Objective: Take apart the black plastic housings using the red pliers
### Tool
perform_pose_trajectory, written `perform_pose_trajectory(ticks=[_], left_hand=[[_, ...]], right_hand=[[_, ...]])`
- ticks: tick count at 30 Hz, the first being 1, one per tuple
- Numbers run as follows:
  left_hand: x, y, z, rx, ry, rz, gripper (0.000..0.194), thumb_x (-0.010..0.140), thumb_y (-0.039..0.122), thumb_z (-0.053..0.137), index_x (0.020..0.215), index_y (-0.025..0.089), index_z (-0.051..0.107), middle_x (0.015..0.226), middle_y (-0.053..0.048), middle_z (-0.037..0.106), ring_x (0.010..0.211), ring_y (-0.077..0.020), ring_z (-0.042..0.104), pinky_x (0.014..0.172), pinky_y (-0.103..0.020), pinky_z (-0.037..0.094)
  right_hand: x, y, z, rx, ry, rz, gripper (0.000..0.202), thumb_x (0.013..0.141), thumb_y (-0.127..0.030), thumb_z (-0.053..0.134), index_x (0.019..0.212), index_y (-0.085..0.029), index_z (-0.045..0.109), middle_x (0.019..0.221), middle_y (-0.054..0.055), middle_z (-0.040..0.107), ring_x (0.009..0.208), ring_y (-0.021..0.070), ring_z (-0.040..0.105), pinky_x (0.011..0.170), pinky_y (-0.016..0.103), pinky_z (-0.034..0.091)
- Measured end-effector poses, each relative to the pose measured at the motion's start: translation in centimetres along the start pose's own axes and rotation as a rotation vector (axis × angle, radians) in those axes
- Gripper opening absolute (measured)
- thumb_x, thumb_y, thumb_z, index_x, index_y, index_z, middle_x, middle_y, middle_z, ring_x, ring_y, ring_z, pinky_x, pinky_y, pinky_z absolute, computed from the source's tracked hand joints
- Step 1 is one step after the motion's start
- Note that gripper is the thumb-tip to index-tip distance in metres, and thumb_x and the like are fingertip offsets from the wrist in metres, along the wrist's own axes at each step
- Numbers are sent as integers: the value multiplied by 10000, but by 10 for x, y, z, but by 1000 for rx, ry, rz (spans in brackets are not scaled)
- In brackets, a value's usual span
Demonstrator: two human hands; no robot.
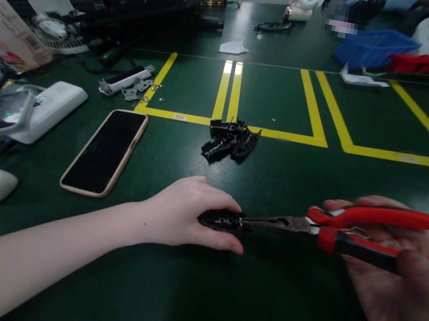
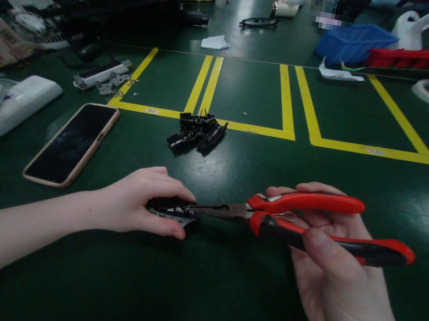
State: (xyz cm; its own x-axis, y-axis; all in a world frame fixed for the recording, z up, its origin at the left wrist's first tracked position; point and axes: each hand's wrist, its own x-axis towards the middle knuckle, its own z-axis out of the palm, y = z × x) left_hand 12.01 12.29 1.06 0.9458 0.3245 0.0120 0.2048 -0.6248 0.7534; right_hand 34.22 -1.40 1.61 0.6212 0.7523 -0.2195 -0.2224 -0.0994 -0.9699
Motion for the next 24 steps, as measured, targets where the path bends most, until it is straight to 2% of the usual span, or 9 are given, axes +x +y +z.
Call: perform_pose_trajectory(ticks=[4, 8, 13, 20, 24], left_hand=[[0, 0, -1, 8, -2, -1, 359, 858, 494, 709, 1039, 184, 701, 996, -10, 745, 805, -135, 634, 773, -270, 392], [1, 1, -3, -10, -44, 6, 329, 911, 500, 641, 959, 184, 721, 871, 11, 734, 737, -117, 625, 766, -274, 385], [1, 1, -5, -34, -64, 10, 336, 971, 488, 551, 966, 204, 729, 821, 19, 720, 722, -112, 623, 786, -275, 395], [1, 3, -2, 27, -44, -24, 351, 887, 508, 668, 1004, 178, 696, 888, 12, 726, 724, -120, 592, 771, -269, 383], [1, 2, 0, 52, -17, -6, 378, 865, 506, 695, 1035, 168, 691, 947, -8, 739, 757, -128, 612, 761, -267, 391]], right_hand=[[-1, 0, 1, -10, 8, -4, 515, 450, -535, 888, 894, -336, 719, 957, 13, 727, 881, 235, 716, 752, 338, 627], [1, 2, -2, 1, 7, 15, 506, 459, -537, 877, 891, -325, 721, 950, 21, 729, 870, 234, 716, 747, 332, 624], [2, 4, -6, 3, 10, 51, 496, 484, -538, 865, 905, -314, 730, 994, 34, 733, 899, 237, 716, 748, 328, 623], [1, 2, -7, 4, 13, 37, 532, 446, -543, 882, 906, -325, 728, 979, 29, 732, 892, 227, 715, 749, 312, 619], [4, 2, -7, -3, 25, 59, 566, 415, -536, 888, 911, -316, 727, 991, 42, 732, 906, 252, 716, 755, 351, 625]])
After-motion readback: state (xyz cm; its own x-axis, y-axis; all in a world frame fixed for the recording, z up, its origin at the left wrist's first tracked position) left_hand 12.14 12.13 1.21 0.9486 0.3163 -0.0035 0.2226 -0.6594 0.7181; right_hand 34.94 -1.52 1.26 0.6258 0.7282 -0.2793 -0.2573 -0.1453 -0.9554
